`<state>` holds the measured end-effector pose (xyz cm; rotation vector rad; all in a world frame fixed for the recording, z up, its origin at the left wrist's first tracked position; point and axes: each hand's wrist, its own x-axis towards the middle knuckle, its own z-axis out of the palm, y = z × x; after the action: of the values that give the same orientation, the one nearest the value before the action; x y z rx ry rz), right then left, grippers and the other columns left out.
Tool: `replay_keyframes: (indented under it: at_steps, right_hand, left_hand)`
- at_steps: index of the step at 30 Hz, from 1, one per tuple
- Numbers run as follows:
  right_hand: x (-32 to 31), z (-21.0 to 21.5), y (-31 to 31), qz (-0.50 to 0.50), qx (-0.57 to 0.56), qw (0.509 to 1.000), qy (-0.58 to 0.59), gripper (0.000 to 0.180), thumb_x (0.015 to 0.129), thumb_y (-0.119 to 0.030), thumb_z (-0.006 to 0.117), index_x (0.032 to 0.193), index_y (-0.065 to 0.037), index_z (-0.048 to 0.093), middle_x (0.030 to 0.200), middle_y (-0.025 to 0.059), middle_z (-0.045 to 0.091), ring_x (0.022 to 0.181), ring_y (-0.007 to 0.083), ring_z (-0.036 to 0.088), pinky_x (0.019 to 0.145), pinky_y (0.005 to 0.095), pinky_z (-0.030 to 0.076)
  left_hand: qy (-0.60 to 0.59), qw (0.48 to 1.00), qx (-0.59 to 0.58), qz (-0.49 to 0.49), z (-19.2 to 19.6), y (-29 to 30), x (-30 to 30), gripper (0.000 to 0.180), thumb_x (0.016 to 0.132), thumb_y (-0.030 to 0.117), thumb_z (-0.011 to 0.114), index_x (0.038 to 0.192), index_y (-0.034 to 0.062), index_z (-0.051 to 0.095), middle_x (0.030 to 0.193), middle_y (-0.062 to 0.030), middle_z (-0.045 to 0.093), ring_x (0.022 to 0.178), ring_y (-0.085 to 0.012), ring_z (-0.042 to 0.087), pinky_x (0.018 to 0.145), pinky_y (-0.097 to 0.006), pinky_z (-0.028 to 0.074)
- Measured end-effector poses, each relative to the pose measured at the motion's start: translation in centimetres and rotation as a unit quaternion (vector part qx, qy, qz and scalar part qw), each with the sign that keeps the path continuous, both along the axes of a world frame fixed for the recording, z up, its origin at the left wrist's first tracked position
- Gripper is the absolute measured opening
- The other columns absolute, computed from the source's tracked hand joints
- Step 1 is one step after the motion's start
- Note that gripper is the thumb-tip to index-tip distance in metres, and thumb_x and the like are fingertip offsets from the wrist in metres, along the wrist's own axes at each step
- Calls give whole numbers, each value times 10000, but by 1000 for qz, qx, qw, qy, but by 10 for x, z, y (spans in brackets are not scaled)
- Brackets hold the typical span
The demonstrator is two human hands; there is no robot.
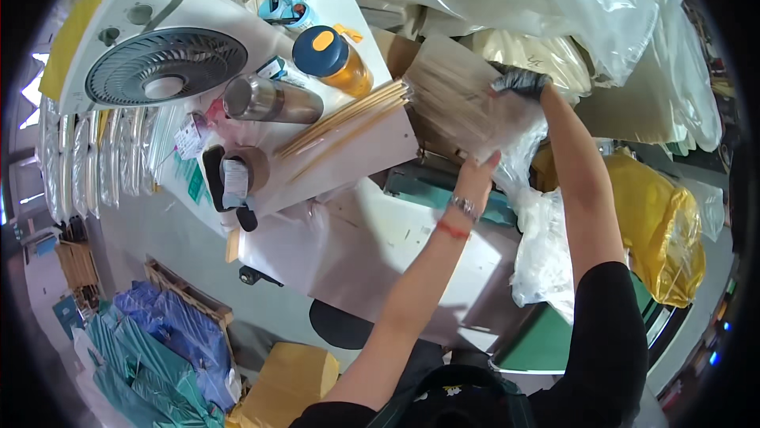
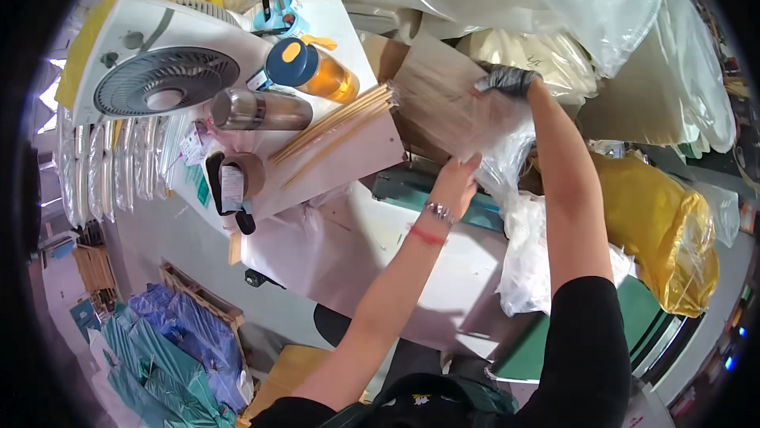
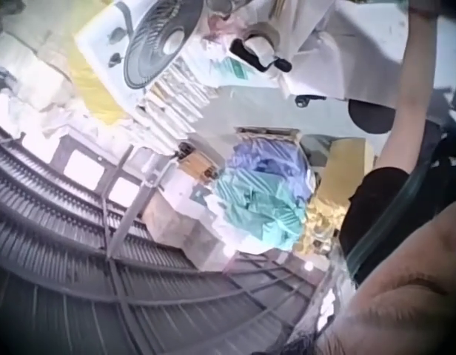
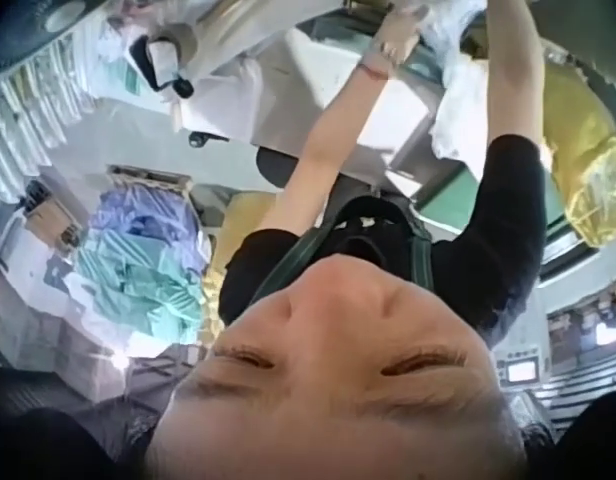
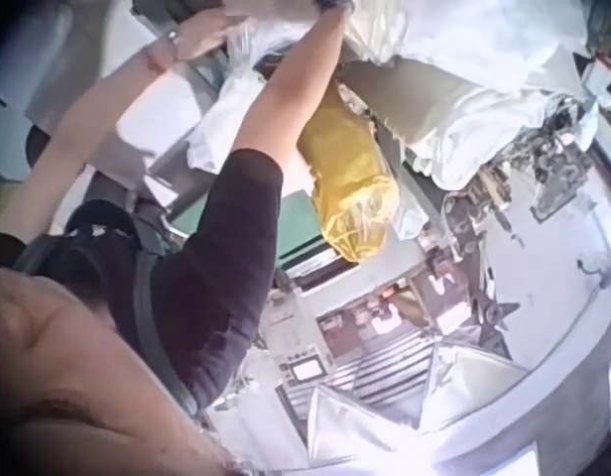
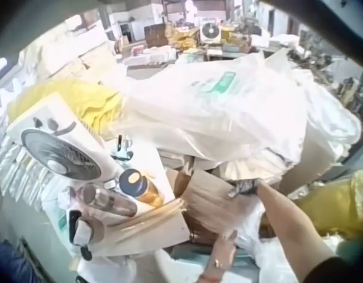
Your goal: Packaging bundles of wooden chopsticks into plastic bags and organizing them on a conveyor belt.
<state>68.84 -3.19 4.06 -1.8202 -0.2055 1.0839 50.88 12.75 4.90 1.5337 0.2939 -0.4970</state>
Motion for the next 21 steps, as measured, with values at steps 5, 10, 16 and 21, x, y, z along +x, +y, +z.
replay_keyframes:
  at_steps: [5, 10, 16, 21]
  right_hand:
    - [-19, -101, -9, 114, -378, 893, -216, 765, 632, -484, 547, 1228, -110, 247, 1240, 160, 273, 1152, 280, 250, 948, 309, 201]
    - [-112, -37, -36, 137, -413, 898, -63, 647, 730, -471, 447, 1219, -97, 247, 1192, 152, 341, 1120, 278, 297, 934, 355, 219]
    - [-228, -17, -96, -77, -295, 951, -40, 552, 651, -343, 564, 1097, -58, 410, 998, 175, 497, 924, 307, 472, 791, 330, 370]
    - [-268, 43, -66, -107, -308, 923, -203, 467, 665, -297, 516, 1053, -52, 431, 1004, 163, 497, 900, 292, 490, 784, 346, 370]
  left_hand:
    - [-293, 799, 525, 8, -11, 121, 38, 645, 537, 41, 550, 1128, -34, 303, 1179, -189, 309, 1120, -368, 232, 945, -425, 188]
    - [-143, 677, 685, -227, -28, 197, 63, 501, 607, 136, 558, 1061, 23, 377, 1080, -153, 405, 1003, -313, 388, 843, -405, 323]
    - [-179, 653, 695, -242, -60, 210, 53, 447, 623, 199, 594, 1009, 72, 406, 979, -145, 466, 883, -303, 467, 705, -391, 410]
    - [-273, 756, 574, -155, -6, 188, 27, 269, 736, 202, 518, 927, 42, 417, 652, -124, 514, 580, -273, 516, 543, -396, 420]
